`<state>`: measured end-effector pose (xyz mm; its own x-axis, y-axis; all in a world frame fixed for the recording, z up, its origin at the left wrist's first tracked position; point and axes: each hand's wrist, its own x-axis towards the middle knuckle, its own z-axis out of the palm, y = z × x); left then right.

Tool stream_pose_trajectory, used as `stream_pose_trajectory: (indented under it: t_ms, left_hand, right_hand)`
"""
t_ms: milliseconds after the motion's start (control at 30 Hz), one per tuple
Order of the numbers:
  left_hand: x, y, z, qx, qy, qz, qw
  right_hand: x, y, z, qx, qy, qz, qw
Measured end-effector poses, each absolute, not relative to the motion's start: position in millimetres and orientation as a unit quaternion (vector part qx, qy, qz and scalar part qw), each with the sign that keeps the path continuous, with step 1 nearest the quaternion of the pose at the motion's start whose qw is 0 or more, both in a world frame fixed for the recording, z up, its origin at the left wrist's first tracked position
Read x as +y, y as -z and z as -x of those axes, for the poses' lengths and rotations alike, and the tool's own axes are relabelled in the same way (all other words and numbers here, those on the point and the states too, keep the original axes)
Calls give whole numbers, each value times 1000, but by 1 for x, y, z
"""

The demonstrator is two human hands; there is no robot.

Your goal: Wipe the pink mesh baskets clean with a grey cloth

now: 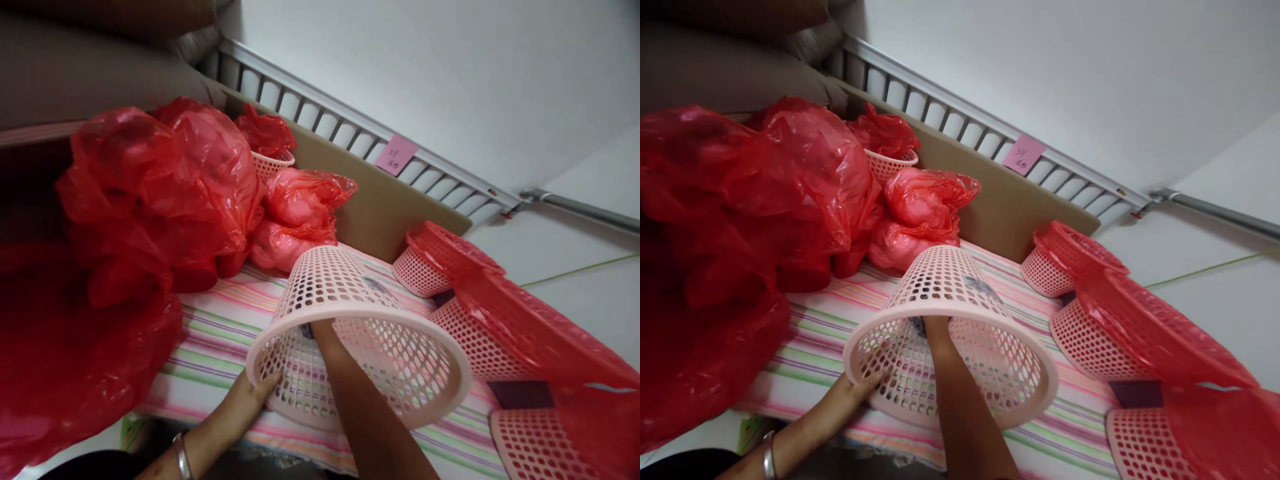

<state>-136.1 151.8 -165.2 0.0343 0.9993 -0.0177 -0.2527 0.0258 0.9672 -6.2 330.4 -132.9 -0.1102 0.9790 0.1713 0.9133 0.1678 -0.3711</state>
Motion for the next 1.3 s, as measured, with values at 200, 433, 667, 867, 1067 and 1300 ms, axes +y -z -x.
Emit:
stream_pose_trajectory:
  t_ms: [200,433,667,867,1067,1300]
  left_hand:
    - [153,168,132,425,-553,-462,548]
    - [148,152,138,412,-549,-486,541]
    - [149,140,165,482,-552,-455,506]
    - [160,154,168,478,-558,-455,503]
    - [159,161,172,445,-546,-484,519]
    - [161,163,167,441,-541,-482,530]
  right_hand:
    - [284,132,6,-754,-46,637,153]
    - [163,145,-20,-782,-49,615,87]
    - [154,145,-23,-787,-51,609,76]
    - [225,141,11,-765,-26,624,156]
    - [315,148,28,-736,-31,652,181]
    - [367,149,31,-736,-61,644,199]
